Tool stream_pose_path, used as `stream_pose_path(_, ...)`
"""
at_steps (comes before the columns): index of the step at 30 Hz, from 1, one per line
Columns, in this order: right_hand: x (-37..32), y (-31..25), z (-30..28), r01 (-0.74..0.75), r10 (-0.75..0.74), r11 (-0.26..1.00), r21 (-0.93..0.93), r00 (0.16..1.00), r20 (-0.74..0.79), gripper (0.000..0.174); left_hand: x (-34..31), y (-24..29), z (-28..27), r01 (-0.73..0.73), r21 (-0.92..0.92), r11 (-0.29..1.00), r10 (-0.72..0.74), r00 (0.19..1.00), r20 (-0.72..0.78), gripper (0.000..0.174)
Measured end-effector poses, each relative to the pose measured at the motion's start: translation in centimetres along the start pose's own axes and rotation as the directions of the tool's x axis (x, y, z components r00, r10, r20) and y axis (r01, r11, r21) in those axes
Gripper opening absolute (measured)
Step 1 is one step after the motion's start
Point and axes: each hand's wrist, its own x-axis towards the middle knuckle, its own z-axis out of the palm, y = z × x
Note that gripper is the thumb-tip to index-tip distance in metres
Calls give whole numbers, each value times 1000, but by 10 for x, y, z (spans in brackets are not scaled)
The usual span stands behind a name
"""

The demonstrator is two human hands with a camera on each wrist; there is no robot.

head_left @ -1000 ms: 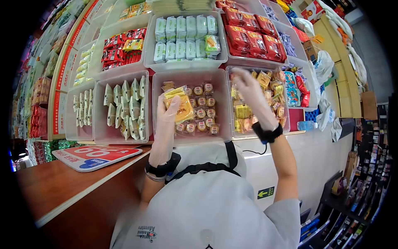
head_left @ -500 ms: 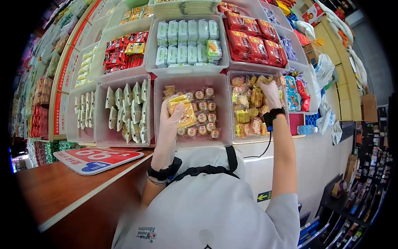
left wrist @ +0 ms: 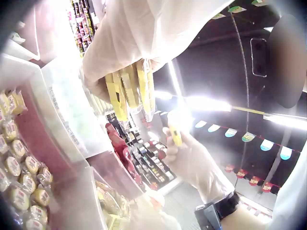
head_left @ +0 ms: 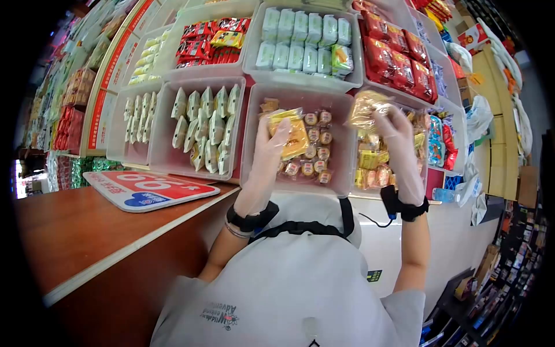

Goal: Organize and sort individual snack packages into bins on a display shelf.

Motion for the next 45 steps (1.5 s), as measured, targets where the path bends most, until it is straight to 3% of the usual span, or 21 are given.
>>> stream_pose_path(2,-14,-10,38,-47,37,998,47,982,188,35,2,-9,-3,5,-24,1000,-5,1000,10,39)
stream_pose_path(5,-17,-4,83,-59,37,996,65,956,292,44,6,-17,-11,-72,-33,997,73,996,56,47)
stream_pose_path(7,-17,6,100,-25,-8,994,106,954,301,47,7,-18,-16,-63,-125,990,76,992,102,58)
stream_pose_path(9,-18,6,107,9,-53,989,147,952,301,49,1,-5,-14,-32,-79,996,39,995,90,61)
stream_pose_path(11,-23,-1,105,111,-104,994,-5,952,289,49,-12,18,-1,109,-41,993,-105,991,87,59)
stream_pose_path(14,-18,1,97,220,-189,973,-73,934,302,49,-22,30,8,157,-46,987,-153,985,82,55)
stream_pose_path(17,-18,10,95,374,-309,901,-221,909,280,49,-21,28,10,144,-34,989,-140,985,106,54)
stream_pose_path(18,-21,2,93,249,-180,948,-200,934,309,53,-20,22,11,98,-9,995,-97,992,82,50)
stream_pose_path(19,-23,5,95,239,-170,947,-216,940,296,53,-18,17,10,110,-16,994,-108,989,99,50)
stream_pose_path(21,-28,15,96,404,-330,876,-264,901,282,58,-12,11,6,86,-51,995,-81,992,101,46)
stream_pose_path(22,-31,10,91,211,-146,965,-153,924,352,59,-10,9,5,104,-69,992,-98,992,78,44)
stream_pose_path(23,-33,9,85,207,-140,965,-162,927,347,59,-9,8,5,110,-74,991,-104,991,85,44)
stream_pose_path(25,-34,10,67,-127,94,989,80,941,326,54,-7,10,6,98,-97,990,-97,995,10,45)
stream_pose_path(26,-31,18,56,-100,82,992,82,977,198,41,-6,9,6,72,-90,993,-73,997,-6,45)
stream_pose_path(28,-14,62,17,99,-104,979,-177,994,-20,28,-4,10,2,76,-105,992,-77,997,1,44)
stream_pose_path(30,0,96,-29,88,-192,903,-421,958,-211,22,-4,10,1,81,-116,990,-82,997,4,43)
stream_pose_path(31,3,108,-46,75,-203,907,-414,940,-275,22,-4,10,1,71,-127,989,-69,997,18,43)
stream_pose_path(35,2,122,-90,-203,73,818,-538,965,-253,30,-3,7,-4,103,-112,988,-96,993,69,41)
stream_pose_path(39,14,177,-104,-160,-48,705,-691,961,-272,37,-2,6,-3,88,-169,982,-85,996,22,47)
stream_pose_path(41,18,176,-100,-246,84,756,-607,955,-283,44,0,6,-4,101,-165,981,-100,995,12,47)
stream_pose_path(45,29,190,-110,-228,97,732,-642,968,-232,48,2,4,-7,92,-162,982,-88,996,34,45)
